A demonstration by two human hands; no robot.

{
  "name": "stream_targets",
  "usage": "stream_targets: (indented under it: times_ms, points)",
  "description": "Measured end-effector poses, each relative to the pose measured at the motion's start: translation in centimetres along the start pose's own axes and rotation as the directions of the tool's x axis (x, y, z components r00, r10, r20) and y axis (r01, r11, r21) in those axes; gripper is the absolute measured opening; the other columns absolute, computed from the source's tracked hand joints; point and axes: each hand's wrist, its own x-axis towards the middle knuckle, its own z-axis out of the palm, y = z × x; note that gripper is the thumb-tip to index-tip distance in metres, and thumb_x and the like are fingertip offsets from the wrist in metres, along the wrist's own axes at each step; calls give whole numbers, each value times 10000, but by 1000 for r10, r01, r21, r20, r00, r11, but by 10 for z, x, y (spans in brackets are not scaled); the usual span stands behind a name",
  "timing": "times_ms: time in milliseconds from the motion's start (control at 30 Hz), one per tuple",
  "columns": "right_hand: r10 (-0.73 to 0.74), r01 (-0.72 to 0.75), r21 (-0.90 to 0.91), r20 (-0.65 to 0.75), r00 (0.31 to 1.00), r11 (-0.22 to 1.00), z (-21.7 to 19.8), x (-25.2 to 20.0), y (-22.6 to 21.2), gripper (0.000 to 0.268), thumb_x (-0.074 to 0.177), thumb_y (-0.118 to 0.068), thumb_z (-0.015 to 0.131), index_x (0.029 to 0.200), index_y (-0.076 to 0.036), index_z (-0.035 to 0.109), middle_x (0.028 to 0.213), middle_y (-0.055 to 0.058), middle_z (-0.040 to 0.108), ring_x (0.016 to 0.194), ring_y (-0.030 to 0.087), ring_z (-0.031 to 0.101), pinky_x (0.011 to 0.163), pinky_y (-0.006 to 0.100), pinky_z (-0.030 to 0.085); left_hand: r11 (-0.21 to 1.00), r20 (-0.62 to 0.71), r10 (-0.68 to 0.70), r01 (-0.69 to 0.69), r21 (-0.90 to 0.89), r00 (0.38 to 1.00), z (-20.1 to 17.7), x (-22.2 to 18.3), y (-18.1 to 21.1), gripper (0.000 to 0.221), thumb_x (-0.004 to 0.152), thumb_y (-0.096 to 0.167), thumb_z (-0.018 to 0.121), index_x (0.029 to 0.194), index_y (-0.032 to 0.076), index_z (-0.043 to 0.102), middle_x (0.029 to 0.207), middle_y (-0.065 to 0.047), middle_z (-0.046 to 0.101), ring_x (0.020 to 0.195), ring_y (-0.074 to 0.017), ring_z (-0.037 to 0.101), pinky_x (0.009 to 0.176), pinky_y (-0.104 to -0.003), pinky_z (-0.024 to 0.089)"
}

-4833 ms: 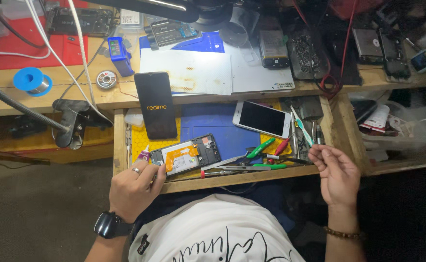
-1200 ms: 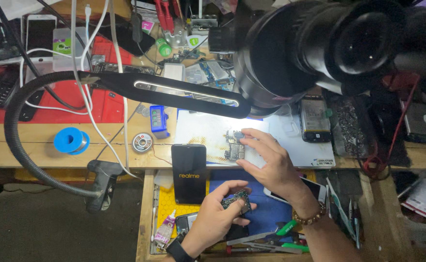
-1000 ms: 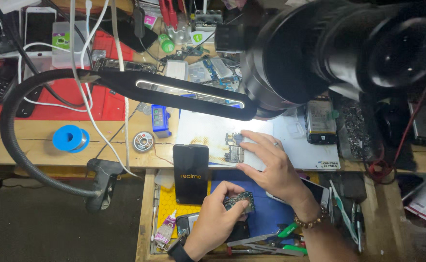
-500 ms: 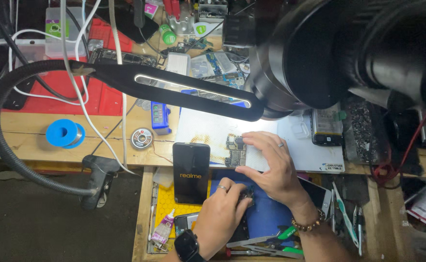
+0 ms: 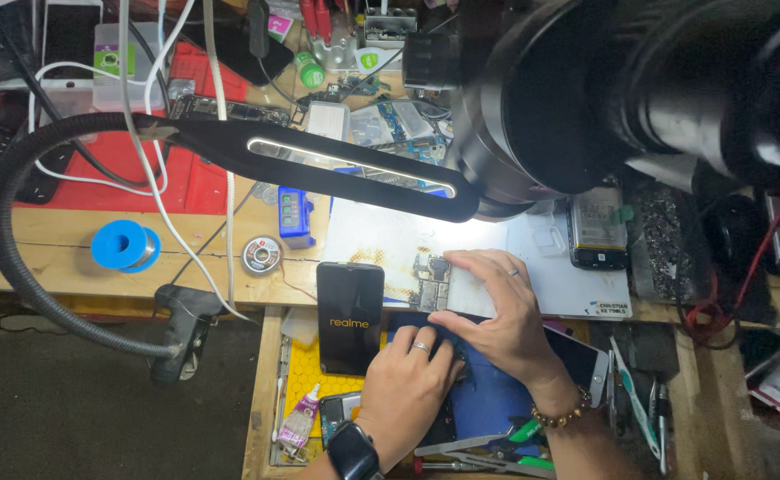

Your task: The person disassembles a mobile phone by removing the battery and internal circuit board. They then reassemble the components and test the device by powering it on and interacting with the touch screen.

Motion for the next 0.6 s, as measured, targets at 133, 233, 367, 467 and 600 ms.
stream_targets:
  times_ms: [133,233,367,467,600]
  points:
    - [-1,1,-9,-2,1000,1000,1,0,-1,657,683,-208,921,1248,-26,639,1243,118,708,1196,284,642,1077,413,451,999,-67,21,-23,-30,998,-7,0,1,279,876,248,731,1034,27,671,978,-106,632,937,-270,604,730,-362,525]
    - [-8,8,-11,2,1000,1000,0,1,-1,657,682,-215,922,1245,-22,643,1230,120,714,1181,279,654,1074,417,448,995,-73,88,-91,-39,993,-17,-3,0,255,896,209,723,1048,11,670,1023,-105,643,962,-262,609,757,-355,532]
    - [-26,26,-11,10,1000,1000,0,1,0,659,685,-223,926,1243,-18,644,1224,118,716,1169,269,663,1071,422,448,983,-90,184,-181,39,979,-36,-10,-7,268,874,134,678,1114,17,700,1121,-80,673,1001,-229,607,774,-359,503]
    - [-52,52,-14,-8,999,999,1,1,0,652,704,-220,921,1251,-16,631,1249,121,707,1188,274,657,1076,419,451,971,-175,196,-166,172,965,-48,-6,-14,375,841,112,650,1199,15,706,1239,-61,674,1070,-202,596,844,-359,472]
    - [-72,71,-39,-24,997,997,2,1,1,654,708,-211,919,1255,-13,619,1259,126,696,1185,280,650,1082,428,445,943,-180,197,-136,305,964,-52,6,-21,384,886,107,653,1254,9,700,1346,-45,660,1117,-161,582,869,-318,410]
